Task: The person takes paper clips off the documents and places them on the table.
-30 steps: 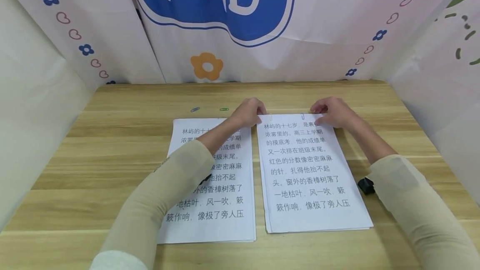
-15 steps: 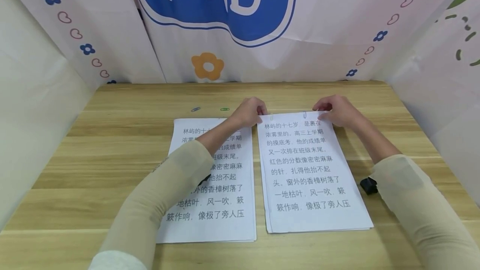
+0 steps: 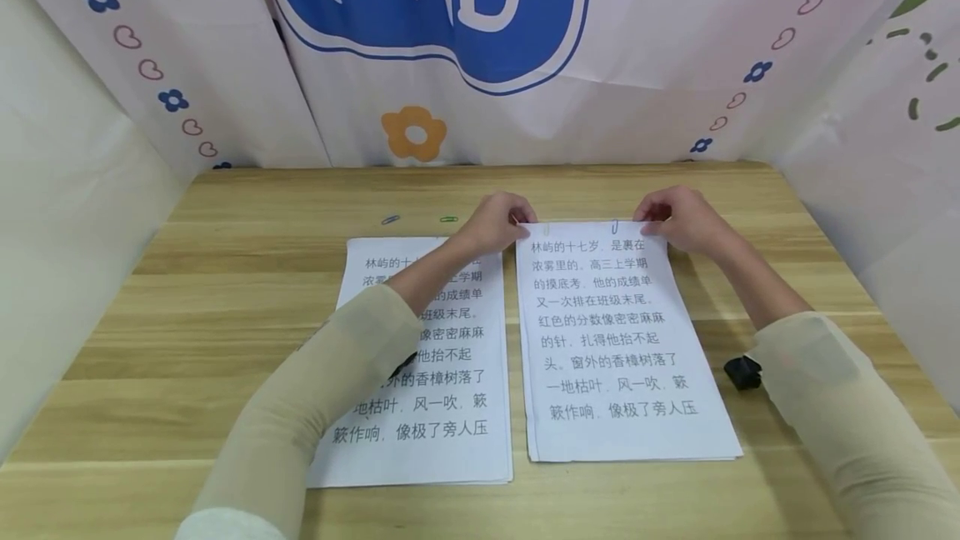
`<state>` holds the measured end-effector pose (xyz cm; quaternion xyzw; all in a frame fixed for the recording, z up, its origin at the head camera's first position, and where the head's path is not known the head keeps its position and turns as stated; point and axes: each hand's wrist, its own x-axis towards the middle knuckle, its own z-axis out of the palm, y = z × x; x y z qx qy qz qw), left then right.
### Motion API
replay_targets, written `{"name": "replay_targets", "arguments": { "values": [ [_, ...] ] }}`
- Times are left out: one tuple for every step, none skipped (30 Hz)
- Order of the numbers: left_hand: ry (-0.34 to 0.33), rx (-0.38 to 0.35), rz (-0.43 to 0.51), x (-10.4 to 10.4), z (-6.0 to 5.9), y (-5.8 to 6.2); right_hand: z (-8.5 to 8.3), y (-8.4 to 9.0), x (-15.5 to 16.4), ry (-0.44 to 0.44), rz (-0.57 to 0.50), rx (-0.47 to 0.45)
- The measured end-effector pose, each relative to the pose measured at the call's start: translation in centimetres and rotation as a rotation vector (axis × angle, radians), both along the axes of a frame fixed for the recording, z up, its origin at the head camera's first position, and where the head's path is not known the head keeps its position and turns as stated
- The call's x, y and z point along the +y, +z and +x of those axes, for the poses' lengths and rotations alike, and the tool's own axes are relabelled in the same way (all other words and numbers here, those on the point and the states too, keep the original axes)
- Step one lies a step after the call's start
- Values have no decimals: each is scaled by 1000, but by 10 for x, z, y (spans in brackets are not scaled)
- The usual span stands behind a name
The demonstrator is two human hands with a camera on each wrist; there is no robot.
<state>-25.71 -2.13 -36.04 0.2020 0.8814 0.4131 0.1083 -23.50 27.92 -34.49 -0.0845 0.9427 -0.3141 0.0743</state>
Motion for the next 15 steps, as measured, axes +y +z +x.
{"name": "replay_targets", "arguments": {
  "values": [
    [2, -4, 9, 0, 0, 0, 0, 0, 0, 0, -3, 3],
    [3, -7, 18, -1, 0, 0, 1, 1, 0, 4, -5, 7],
    [5, -13, 27, -1, 1, 0, 1, 1, 0, 4, -8, 12],
    [8, -18, 35, -2, 1, -1, 2, 2, -1, 5, -14, 18],
    [10, -24, 42, -2, 1, -1, 3, 2, -2, 7, -20, 24],
    [14, -29, 46, -2, 2, -1, 3, 3, -3, 7, -25, 33],
    [16, -32, 50, -3, 2, -1, 4, 4, -5, 7, -32, 45],
    [17, -34, 56, -3, 2, -1, 4, 5, -7, 5, -39, 58],
    [18, -37, 61, -3, 2, 0, 5, 5, -10, 3, -47, 76],
    [19, -39, 65, -3, 3, 0, 5, 5, -12, 4, -55, 94],
    [20, -44, 69, -4, 3, 0, 5, 5, -14, 7, -61, 112],
    [20, -48, 75, -4, 3, 0, 5, 5, -17, 11, -67, 131],
    [19, -51, 80, -4, 3, 0, 5, 5, -20, 18, -70, 148],
    [19, -55, 83, -4, 4, 0, 5, 4, -23, 28, -73, 163],
    [20, -59, 87, -4, 4, 0, 5, 4, -25, 40, -77, 174]
  ]
}}
